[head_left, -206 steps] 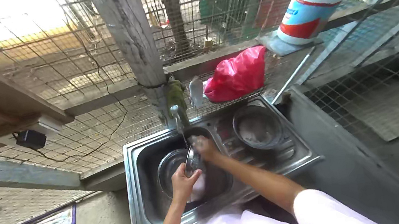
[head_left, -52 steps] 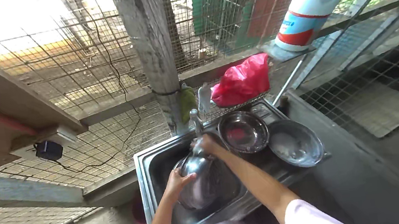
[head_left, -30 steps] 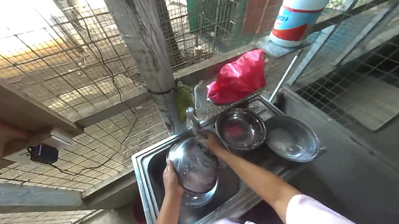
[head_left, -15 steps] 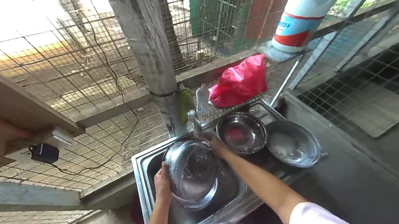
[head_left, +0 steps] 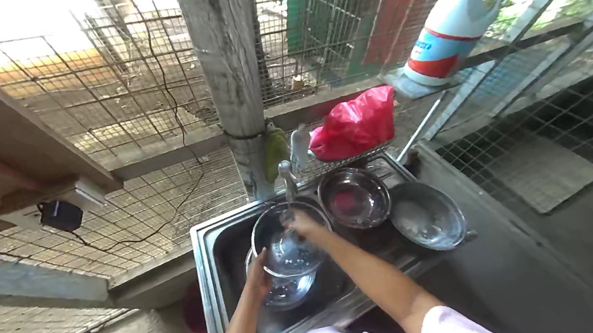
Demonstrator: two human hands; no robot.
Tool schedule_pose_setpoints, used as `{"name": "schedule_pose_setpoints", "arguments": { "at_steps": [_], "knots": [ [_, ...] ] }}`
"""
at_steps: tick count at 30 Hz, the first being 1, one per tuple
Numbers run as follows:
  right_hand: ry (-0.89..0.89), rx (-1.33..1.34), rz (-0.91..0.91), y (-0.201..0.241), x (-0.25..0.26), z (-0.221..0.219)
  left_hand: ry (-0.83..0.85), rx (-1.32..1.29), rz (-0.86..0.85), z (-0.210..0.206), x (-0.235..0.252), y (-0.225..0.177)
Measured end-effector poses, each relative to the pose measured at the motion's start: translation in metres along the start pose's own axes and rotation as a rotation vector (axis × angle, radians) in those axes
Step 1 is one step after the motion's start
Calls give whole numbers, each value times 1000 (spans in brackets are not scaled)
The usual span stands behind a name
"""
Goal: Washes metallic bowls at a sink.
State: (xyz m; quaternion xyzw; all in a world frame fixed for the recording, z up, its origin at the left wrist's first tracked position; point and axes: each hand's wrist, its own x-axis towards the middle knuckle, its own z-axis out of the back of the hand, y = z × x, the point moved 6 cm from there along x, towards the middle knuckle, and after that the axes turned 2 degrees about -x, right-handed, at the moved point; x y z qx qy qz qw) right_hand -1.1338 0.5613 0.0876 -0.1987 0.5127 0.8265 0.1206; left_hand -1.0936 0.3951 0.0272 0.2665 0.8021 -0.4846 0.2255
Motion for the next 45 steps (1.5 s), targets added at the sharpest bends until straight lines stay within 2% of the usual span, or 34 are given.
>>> {"name": "schedule_pose_setpoints", "arguments": {
  "at_steps": [2, 4, 7, 10, 12, 14, 16, 17, 18, 20, 22, 23, 25, 27, 28, 31, 33, 35, 37, 39, 41, 43, 45],
  "knots": [
    [96, -95, 159, 7, -14, -52, 14, 32, -122, -9, -1, -4],
    [218, -336, 295, 3, -38, -82, -87, 53, -234, -1, -4, -16],
    [217, -705, 343, -28, -42, -55, -115, 87, -277, 28, -15, -30],
    [35, -920, 271, -39, -12, -24, -89, 175, -186, 17, -28, -8],
    [-80, -804, 209, -27, -2, -41, -33, 188, -139, -4, -28, 11],
    [-106, -465, 290, -9, -14, -74, -15, 184, -177, -14, -22, 9],
    [167, -251, 425, -7, -36, -95, -134, 206, -257, 2, -16, -8],
    [317, -320, 476, -14, -41, -93, -158, 217, -273, 16, -15, -20],
    [391, -486, 500, -24, -42, -83, -166, 232, -285, 30, -15, -28],
    [330, -796, 431, -49, -30, -49, -171, 240, -265, 46, -20, -27],
    [148, -914, 356, -51, -9, -30, -137, 212, -198, 31, -33, -9],
    [37, -896, 370, -40, -1, -33, -101, 190, -177, 18, -36, -1],
    [-73, -639, 426, -12, 0, -60, -28, 141, -173, -2, -28, 5],
    [37, -328, 453, 5, -22, -85, -32, 101, -239, -4, -14, -6],
    [163, -330, 422, 5, -34, -91, -59, 80, -264, 4, -9, -17],
    [434, -803, 448, -15, -45, -83, -77, 82, -216, 34, -6, -55],
    [451, -1015, 524, -28, -40, -73, -55, 67, -205, 40, -3, -57],
    [401, -1032, 462, -13, -37, -75, -64, -10, -238, 24, -5, -40],
    [243, -899, 355, 16, -44, -90, -114, -50, -220, 3, -12, -13],
    [125, -764, 358, 24, -51, -99, -137, -8, -175, -5, -22, -13],
    [220, -765, 481, -3, -55, -97, -108, 27, -128, 12, -27, -32],
    [340, -917, 577, -29, -51, -83, -75, 26, -117, 35, -27, -50],
    [400, -1014, 540, -22, -45, -72, -71, -11, -119, 34, -22, -39]
  ]
}}
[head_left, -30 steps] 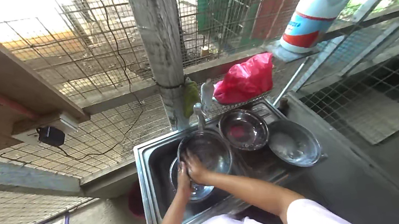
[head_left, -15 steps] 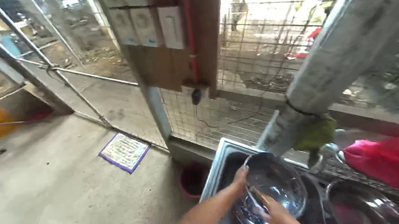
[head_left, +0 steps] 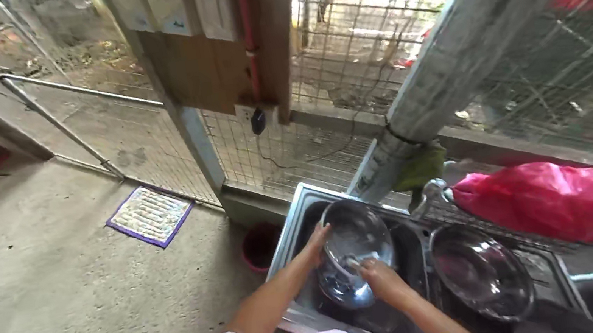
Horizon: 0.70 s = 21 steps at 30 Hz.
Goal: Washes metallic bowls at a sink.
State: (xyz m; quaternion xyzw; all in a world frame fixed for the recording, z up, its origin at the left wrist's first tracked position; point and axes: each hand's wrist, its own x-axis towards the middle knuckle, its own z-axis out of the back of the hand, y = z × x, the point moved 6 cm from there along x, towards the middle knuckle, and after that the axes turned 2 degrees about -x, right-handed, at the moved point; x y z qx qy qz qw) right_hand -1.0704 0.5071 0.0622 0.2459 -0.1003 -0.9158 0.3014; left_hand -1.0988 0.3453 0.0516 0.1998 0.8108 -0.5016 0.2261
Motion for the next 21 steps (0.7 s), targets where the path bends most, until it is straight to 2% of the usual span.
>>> {"name": "schedule_pose_setpoints", "arguments": {
  "at_steps": [1, 3, 5, 7, 9, 11, 13, 15, 17, 19, 21],
  "knots": [
    [7, 28, -40, 8, 4, 11, -33, -19, -3, -10, -2, 14],
    [-85, 173, -129, 35, 12, 28, -136, -7, -75, -32, -15, 36],
    [-189, 290, -96, 42, 8, 27, -180, 26, -158, -39, -25, 34],
    [-118, 244, 2, 19, -6, 12, -216, 47, -156, -23, -29, 24],
    [3, 69, -21, -22, -20, 8, -183, 44, -121, -8, -30, 22],
    [-8, -19, -108, -57, -21, 19, -126, 48, -83, -13, -34, 34],
    [-84, -18, -188, -65, -9, 28, -94, 61, -8, -37, -44, 52],
    [-166, 202, -161, -42, 8, 22, -55, 20, 30, -59, -45, 68],
    [-245, 531, 4, -9, 13, 5, -66, -49, -24, -60, -38, 66],
    [-117, 580, 140, 6, 0, -5, -166, -85, -117, -43, -30, 48],
    [58, 280, 143, -12, -21, -7, -248, -78, -160, -21, -38, 33]
  ]
}}
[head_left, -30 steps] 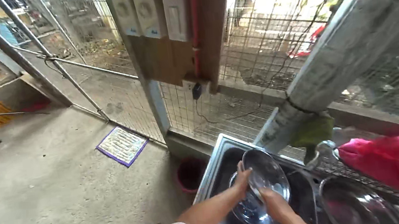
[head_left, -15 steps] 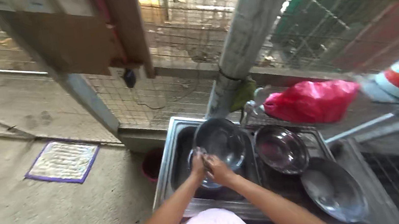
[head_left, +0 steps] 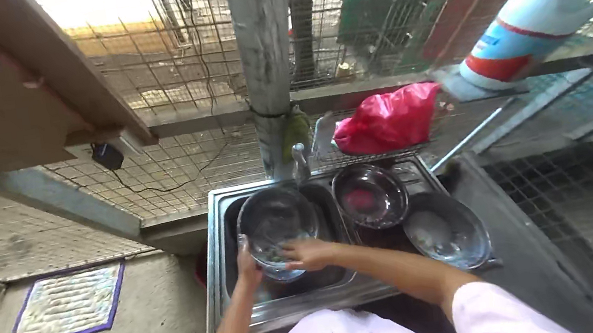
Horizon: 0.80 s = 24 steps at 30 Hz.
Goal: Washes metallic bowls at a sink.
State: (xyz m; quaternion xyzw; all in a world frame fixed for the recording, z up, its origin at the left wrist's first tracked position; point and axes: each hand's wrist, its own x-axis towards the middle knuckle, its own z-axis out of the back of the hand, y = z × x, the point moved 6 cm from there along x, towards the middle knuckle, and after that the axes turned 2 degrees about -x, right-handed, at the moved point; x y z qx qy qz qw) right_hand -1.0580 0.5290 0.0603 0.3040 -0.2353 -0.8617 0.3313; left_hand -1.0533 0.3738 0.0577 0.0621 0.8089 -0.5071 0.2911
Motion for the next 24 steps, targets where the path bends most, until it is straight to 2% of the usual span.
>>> {"name": "schedule_pose_setpoints", "arguments": {
  "at_steps": [2, 4, 6, 9, 11, 13, 14, 16, 18, 20, 22, 24],
  "knots": [
    [20, -201, -93, -37, -14, 13, 14, 87, 21, 5, -11, 3],
    [-84, -248, -168, -62, -10, 27, 57, 129, 102, -9, -24, 25],
    [-172, -150, -190, -55, 1, 24, 83, 100, 169, -34, -35, 45],
    [-235, 184, 26, -11, 2, -2, 84, 57, 61, -45, -34, 40],
    [-79, 171, 132, 2, -18, -4, -35, 83, -45, -27, -29, 21],
    [46, -101, 45, -13, -41, 13, -95, 127, -71, -11, -38, 9],
    [45, -193, -5, -27, -47, 24, -93, 159, -65, -12, -45, 9],
    [-63, -264, -88, -48, -52, 45, -58, 203, -29, -32, -60, 19],
    [-162, -186, -131, -43, -56, 57, 1, 221, -23, -67, -74, 24],
    [-207, -54, -72, -24, -64, 65, 71, 250, -74, -103, -79, 22],
    [-282, 71, 65, -14, -82, 69, 116, 274, -128, -133, -78, 22],
    [-270, 198, 60, -25, -109, 77, 138, 318, -150, -157, -68, 26]
  ]
}}
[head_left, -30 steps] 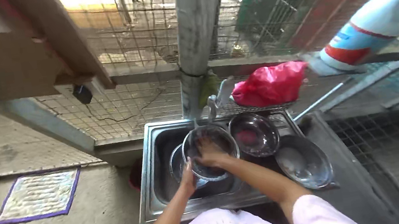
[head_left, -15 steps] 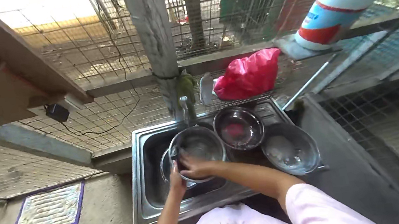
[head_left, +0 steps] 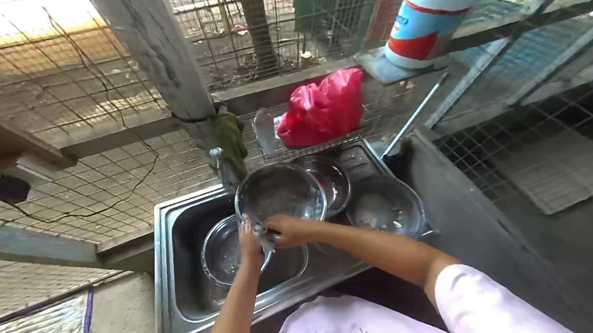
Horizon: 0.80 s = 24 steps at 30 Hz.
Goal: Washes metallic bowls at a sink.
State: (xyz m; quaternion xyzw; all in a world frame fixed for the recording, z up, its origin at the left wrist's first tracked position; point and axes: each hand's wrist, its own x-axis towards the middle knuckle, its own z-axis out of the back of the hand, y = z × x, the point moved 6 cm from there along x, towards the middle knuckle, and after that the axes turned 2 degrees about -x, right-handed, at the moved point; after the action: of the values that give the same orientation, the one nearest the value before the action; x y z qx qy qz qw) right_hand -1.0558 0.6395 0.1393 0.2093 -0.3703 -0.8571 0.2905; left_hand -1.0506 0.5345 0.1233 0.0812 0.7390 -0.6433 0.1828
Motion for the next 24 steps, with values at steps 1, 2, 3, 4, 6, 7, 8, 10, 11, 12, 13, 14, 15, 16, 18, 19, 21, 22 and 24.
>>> {"name": "schedule_pose_setpoints", "arguments": {
  "at_steps": [1, 2, 3, 4, 6, 7, 8, 10, 11, 12, 13, 14, 15, 16, 18, 19, 21, 22, 24],
  "knots": [
    [3, 24, -62, -10, -15, 12, 8, 53, -5, -14, 9, 3],
    [-16, 20, -130, -24, -30, 24, 14, 110, -20, -28, 19, 8],
    [-57, 9, -199, -38, -47, 37, 36, 168, -40, -43, 28, 13],
    [-112, 2, -262, -50, -65, 51, 59, 231, -57, -56, 38, 19],
    [-249, 27, -371, -69, -104, 80, 85, 367, -67, -76, 58, 28],
    [-330, 46, -421, -82, -125, 92, 93, 410, -60, -81, 66, 33],
    [-422, 57, -456, -96, -146, 102, 102, 427, -52, -81, 73, 38],
    [-557, 74, -554, -125, -185, 113, 137, 466, -67, -70, 83, 45],
    [-592, 72, -628, -141, -202, 113, 152, 521, -96, -58, 86, 48],
    [-605, 69, -715, -156, -215, 109, 172, 611, -129, -44, 86, 54],
    [-611, 51, -797, -172, -225, 102, 202, 733, -146, -26, 85, 64],
    [-616, 16, -859, -186, -231, 92, 249, 880, -133, -8, 83, 79],
    [-618, -33, -895, -198, -233, 80, 314, 1029, -83, 11, 78, 96],
    [-600, -88, -920, -207, -233, 67, 382, 1171, -22, 27, 70, 112],
    [-498, -189, -980, -215, -229, 43, 481, 1374, 76, 49, 50, 135],
    [-457, -223, -987, -217, -225, 34, 510, 1431, 99, 54, 43, 141],
    [-401, -255, -997, -219, -218, 26, 545, 1504, 100, 56, 34, 142],
    [-388, -258, -996, -220, -215, 26, 564, 1524, 84, 54, 31, 139],
    [-461, -272, -943, -223, -214, 31, 603, 1541, 33, 50, 32, 132]
  ]
}}
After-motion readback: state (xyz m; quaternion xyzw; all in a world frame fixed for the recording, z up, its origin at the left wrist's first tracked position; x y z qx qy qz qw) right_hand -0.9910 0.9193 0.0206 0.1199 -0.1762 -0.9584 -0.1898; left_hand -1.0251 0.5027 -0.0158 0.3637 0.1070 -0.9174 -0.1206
